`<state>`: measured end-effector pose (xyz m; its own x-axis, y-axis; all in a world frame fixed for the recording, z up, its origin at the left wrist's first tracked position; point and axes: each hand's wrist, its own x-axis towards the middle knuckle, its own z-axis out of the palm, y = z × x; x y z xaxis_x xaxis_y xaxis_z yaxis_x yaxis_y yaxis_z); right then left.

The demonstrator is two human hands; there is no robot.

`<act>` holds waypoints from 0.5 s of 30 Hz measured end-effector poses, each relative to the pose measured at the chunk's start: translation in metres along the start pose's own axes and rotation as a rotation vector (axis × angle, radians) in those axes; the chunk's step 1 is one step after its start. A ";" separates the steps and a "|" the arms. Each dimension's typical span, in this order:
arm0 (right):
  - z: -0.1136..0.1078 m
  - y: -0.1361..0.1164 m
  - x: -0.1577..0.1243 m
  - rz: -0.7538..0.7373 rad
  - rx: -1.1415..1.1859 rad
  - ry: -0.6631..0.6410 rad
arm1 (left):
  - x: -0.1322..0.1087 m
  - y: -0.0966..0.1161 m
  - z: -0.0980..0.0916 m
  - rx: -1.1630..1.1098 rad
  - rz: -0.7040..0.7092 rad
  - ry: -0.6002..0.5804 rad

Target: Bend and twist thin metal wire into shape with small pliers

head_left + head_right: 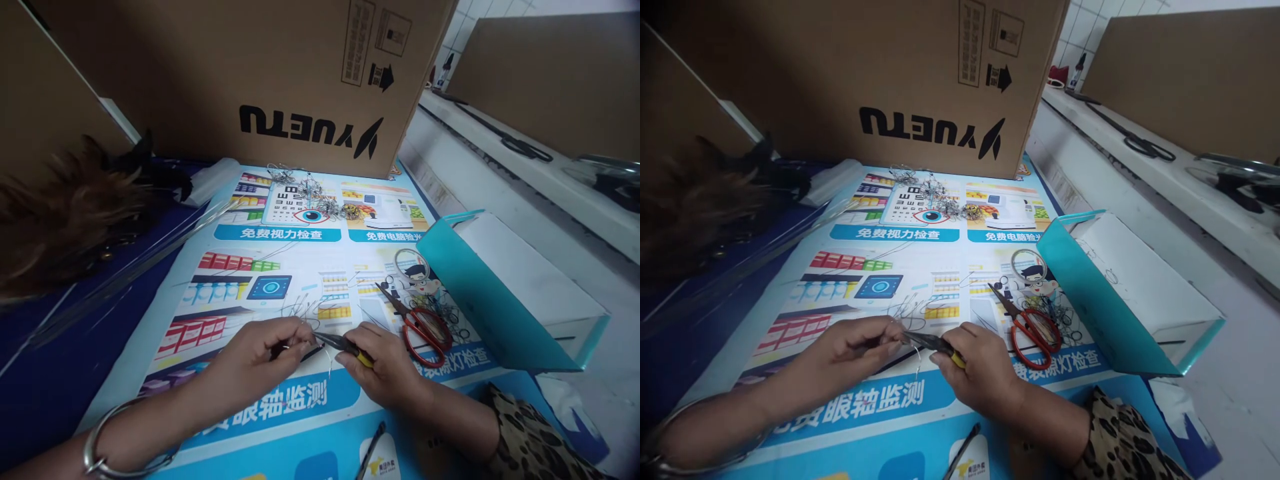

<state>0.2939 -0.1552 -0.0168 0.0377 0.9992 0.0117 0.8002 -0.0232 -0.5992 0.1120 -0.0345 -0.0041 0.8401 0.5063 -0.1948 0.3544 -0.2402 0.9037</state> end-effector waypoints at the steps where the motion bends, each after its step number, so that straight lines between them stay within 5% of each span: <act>1: 0.000 0.001 0.000 -0.021 0.008 0.002 | -0.002 0.001 0.000 0.092 0.042 0.037; 5: 0.002 0.004 -0.001 -0.077 0.016 0.021 | -0.007 0.001 0.000 0.247 0.126 0.075; 15: 0.003 0.004 -0.001 -0.060 -0.001 0.026 | 0.000 -0.002 0.000 -0.120 -0.041 -0.033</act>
<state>0.2951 -0.1563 -0.0217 0.0055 0.9976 0.0687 0.8019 0.0366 -0.5963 0.1111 -0.0339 -0.0055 0.8397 0.4857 -0.2431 0.3387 -0.1184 0.9334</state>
